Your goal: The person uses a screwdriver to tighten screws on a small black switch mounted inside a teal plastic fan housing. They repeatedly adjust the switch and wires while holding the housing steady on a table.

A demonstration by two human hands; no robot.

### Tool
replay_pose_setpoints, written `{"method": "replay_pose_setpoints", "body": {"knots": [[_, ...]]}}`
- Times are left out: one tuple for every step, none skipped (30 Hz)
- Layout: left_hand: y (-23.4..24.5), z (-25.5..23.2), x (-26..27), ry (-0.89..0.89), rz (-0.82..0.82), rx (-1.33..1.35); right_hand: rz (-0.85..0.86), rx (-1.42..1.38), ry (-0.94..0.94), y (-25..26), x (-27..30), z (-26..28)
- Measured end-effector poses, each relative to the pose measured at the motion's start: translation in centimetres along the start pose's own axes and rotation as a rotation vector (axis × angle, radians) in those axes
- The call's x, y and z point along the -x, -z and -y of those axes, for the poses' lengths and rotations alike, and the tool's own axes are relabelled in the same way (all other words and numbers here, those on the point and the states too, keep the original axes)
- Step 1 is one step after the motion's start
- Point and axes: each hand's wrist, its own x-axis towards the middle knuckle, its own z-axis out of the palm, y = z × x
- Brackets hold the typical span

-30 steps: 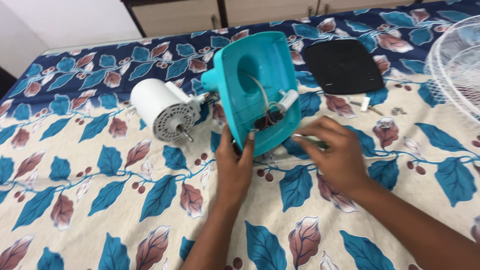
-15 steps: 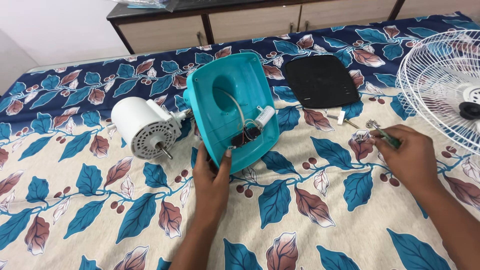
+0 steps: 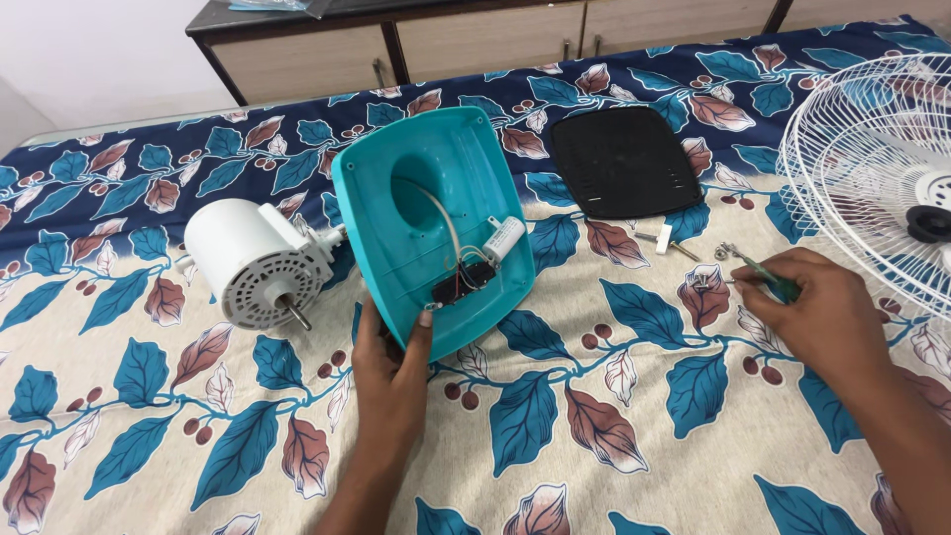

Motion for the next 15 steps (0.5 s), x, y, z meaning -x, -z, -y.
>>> {"method": "replay_pose_setpoints", "body": {"knots": [[0.02, 0.01, -0.07, -0.016, 0.004, 0.004, 0.009, 0.000, -0.008, 0.01, -0.04, 0.05], [0.01, 0.01, -0.10, -0.031, 0.008, 0.009, 0.018, 0.002, -0.015, 0.06, -0.08, 0.08], [-0.01, 0.00, -0.14, -0.046, 0.012, 0.014, 0.007, 0.005, 0.001, 0.03, -0.09, 0.12], [-0.04, 0.00, -0.15, -0.044, 0.010, 0.017, -0.003, 0.009, 0.017, -0.05, -0.02, 0.14], [-0.07, -0.02, -0.16, -0.042, 0.007, 0.019, -0.012, 0.014, 0.034, -0.10, 0.06, 0.15], [-0.13, -0.04, -0.17, -0.041, 0.003, 0.022, -0.017, 0.009, 0.019, -0.14, 0.13, 0.16], [-0.19, -0.06, -0.16, -0.025, 0.002, 0.025, -0.022, 0.004, 0.004, -0.19, 0.24, 0.18], [-0.20, -0.10, -0.15, -0.009, 0.000, 0.027, -0.027, -0.002, -0.010, -0.22, 0.26, 0.22], [-0.23, -0.13, -0.15, 0.006, -0.002, 0.029, -0.022, 0.017, -0.012, -0.18, 0.21, 0.23], [-0.22, -0.15, -0.15, -0.001, 0.006, 0.039, -0.015, 0.035, -0.015, -0.21, 0.20, 0.29], [-0.22, -0.16, -0.18, -0.007, 0.013, 0.049, -0.008, 0.052, -0.018, -0.25, 0.20, 0.35], [-0.23, -0.16, -0.21, -0.015, 0.022, 0.061, -0.003, 0.056, -0.016, -0.22, 0.19, 0.38], [-0.19, -0.18, -0.21, -0.012, 0.022, 0.061, 0.003, 0.060, -0.014, -0.20, 0.20, 0.40], [-0.18, -0.17, -0.23, -0.010, 0.023, 0.062, 0.007, 0.065, -0.013, -0.18, 0.23, 0.40], [-0.18, -0.17, -0.23, -0.008, 0.024, 0.063, 0.009, 0.064, -0.010, -0.19, 0.28, 0.39]]}}
